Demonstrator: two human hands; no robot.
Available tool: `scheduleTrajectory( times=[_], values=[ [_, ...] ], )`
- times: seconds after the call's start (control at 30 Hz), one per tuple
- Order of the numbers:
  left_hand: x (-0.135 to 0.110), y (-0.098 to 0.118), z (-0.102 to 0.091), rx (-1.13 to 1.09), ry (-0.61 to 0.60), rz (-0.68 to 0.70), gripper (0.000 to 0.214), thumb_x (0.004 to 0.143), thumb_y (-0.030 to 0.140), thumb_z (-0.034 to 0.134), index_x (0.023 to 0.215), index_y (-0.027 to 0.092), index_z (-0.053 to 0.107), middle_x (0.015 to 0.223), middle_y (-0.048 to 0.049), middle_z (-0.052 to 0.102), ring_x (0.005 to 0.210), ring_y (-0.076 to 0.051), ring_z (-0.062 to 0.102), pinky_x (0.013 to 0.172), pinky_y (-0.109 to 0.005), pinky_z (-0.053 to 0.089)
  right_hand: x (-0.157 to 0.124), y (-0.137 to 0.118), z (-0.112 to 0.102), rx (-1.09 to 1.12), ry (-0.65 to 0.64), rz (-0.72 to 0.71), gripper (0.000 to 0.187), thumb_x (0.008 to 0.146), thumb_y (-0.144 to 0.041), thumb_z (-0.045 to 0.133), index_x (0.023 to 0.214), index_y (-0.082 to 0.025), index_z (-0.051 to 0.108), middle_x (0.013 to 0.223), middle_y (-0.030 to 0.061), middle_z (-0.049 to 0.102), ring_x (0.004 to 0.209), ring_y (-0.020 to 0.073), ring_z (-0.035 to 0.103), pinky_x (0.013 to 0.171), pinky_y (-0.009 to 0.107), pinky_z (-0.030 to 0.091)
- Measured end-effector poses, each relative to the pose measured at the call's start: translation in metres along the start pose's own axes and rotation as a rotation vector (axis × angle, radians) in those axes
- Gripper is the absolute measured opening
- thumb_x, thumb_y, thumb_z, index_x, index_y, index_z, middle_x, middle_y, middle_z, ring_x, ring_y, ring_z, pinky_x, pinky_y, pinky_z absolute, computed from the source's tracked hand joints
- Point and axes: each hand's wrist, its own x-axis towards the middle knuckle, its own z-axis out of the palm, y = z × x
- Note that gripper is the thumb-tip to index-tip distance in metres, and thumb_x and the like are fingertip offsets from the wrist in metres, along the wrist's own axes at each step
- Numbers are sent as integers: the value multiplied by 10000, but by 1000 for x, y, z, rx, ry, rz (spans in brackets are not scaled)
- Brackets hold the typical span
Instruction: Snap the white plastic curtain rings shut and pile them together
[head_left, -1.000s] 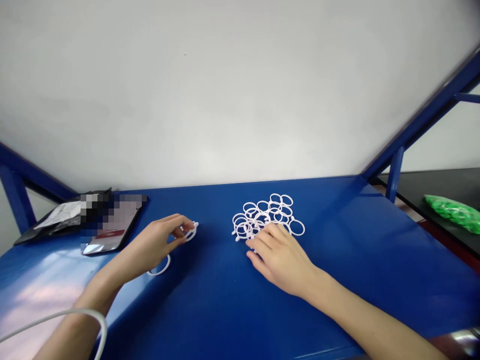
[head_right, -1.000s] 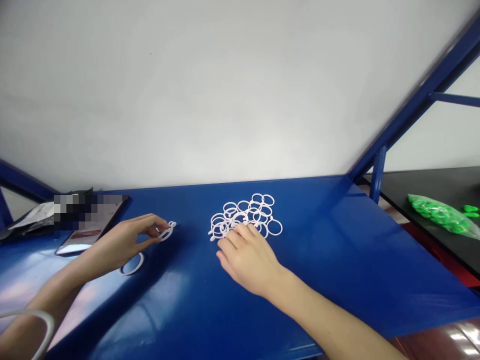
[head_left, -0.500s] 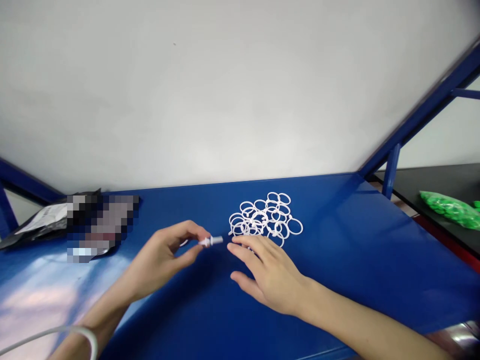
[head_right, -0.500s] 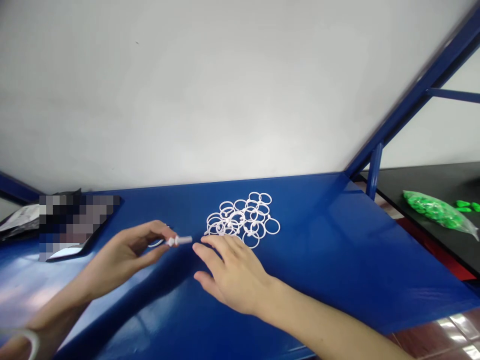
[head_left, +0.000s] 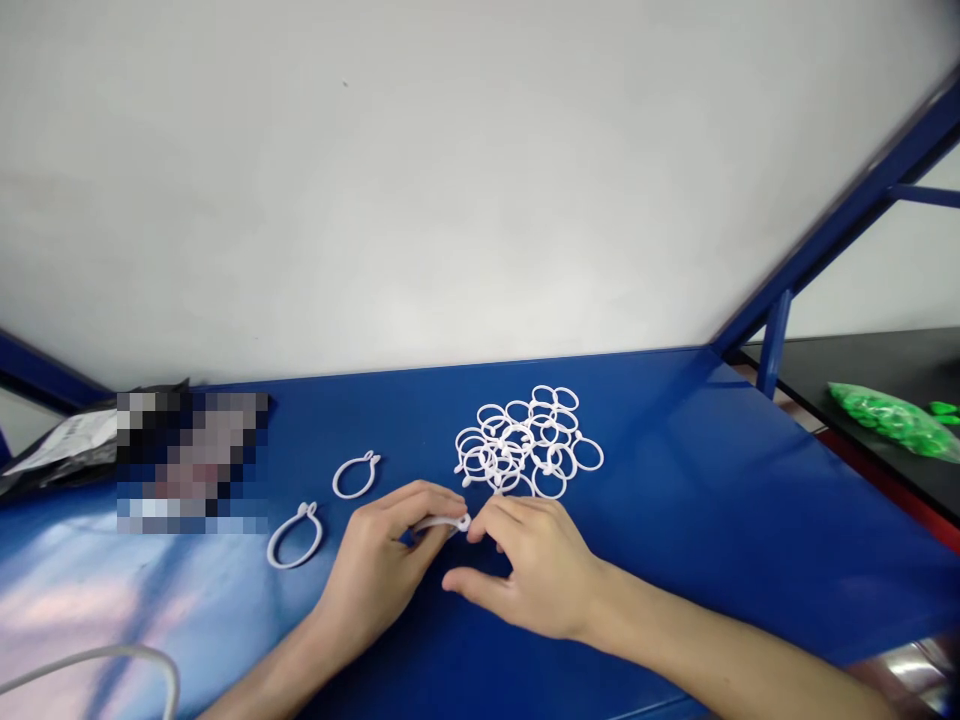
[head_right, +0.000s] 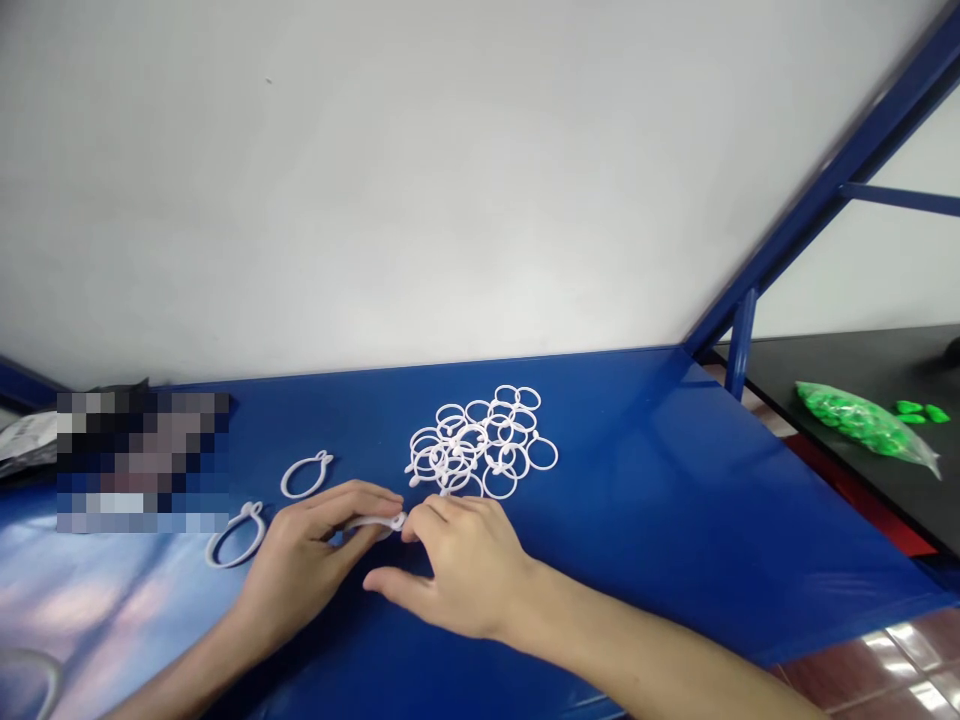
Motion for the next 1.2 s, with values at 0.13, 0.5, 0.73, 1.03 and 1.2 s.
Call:
scheduleTrajectory(
  times=[0.13,0.5,0.73,1.03,1.2],
  values=[
    [-2,1,4,-133,-20,-57,182,854,105,658,867,249,770,906,-16,783,809,-160,756,723,-238,614,1,0,0,-20,-8,92,209,920,-401,692,876,-198,671,771,-5,730,574,134,640,575,259,464],
    [-3,3,3,-91,-141,-57,141,942,193,597,983,255,716,945,-5,728,843,-133,703,723,-223,559,8,0,-7,83,17,178,53,897,-249,653,868,-206,661,802,-3,733,664,147,689,621,253,507],
    [-2,-1,-1,-109,-154,-158,156,954,352,650,917,246,758,896,4,781,815,-146,731,766,-223,555,8,2,-12,385,-58,237,40,953,-249,655,977,-223,674,875,-11,773,738,139,721,663,236,537],
    [-4,-5,1,-277,-97,-311,178,865,412,741,850,242,791,842,-2,792,794,-162,739,764,-227,577,9,3,-11,332,24,119,96,987,-202,639,949,-213,726,867,-3,735,782,135,681,725,247,524],
    [-7,-6,3,-283,-170,-241,134,882,367,747,831,252,791,845,7,792,778,-144,743,749,-207,568,0,7,-9,53,1,-140,235,1068,-247,490,1021,-152,700,883,50,707,742,148,671,677,259,536]
  ],
)
